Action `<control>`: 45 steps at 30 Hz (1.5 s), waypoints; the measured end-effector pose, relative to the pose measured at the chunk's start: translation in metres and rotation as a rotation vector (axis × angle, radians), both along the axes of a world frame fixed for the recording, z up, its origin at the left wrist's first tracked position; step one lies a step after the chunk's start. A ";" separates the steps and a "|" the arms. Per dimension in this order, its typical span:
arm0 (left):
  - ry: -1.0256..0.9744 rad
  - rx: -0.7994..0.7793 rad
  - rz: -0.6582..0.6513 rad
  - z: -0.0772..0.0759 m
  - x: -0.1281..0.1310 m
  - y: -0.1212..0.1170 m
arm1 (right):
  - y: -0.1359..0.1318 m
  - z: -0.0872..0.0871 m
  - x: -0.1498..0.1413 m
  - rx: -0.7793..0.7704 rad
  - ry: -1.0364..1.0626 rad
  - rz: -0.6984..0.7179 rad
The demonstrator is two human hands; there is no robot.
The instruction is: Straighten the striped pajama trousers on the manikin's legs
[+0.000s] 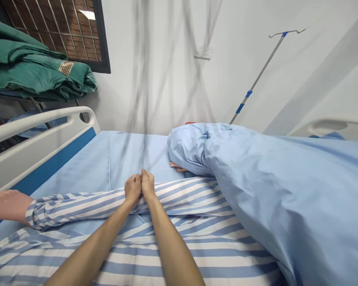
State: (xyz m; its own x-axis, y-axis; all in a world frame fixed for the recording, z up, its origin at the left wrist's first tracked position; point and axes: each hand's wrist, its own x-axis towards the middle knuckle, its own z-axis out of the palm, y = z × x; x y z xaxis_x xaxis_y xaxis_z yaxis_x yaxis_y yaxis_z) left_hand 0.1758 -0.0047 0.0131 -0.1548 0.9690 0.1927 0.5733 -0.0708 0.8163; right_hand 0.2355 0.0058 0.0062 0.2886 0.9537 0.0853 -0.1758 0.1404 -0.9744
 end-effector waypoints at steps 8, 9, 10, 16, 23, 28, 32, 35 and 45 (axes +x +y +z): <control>0.104 -0.008 -0.008 -0.004 -0.001 0.001 | -0.013 0.023 0.032 0.115 -0.648 0.044; 0.095 0.009 -0.004 -0.004 0.001 0.001 | -0.014 0.022 0.037 0.109 -0.648 0.044; 0.076 0.026 -0.008 -0.003 0.003 0.002 | -0.015 0.020 0.042 0.097 -0.627 0.044; -0.207 0.072 -0.064 0.017 0.035 0.007 | -0.011 0.011 0.053 0.071 -0.355 0.036; -0.106 0.016 0.021 0.006 0.060 -0.005 | -0.007 0.013 0.054 0.027 -0.152 -0.092; 0.035 -0.004 -0.011 0.005 0.058 -0.005 | -0.007 0.024 0.066 0.022 -0.534 -0.071; 0.086 -0.030 -0.014 0.008 0.059 -0.008 | -0.019 0.027 0.087 0.112 -0.802 -0.036; 0.071 -0.029 -0.021 0.010 0.059 -0.008 | -0.025 0.022 0.097 0.105 -0.734 -0.064; -0.110 -0.003 -0.090 0.017 0.089 -0.005 | -0.016 0.018 0.104 0.080 -0.362 -0.067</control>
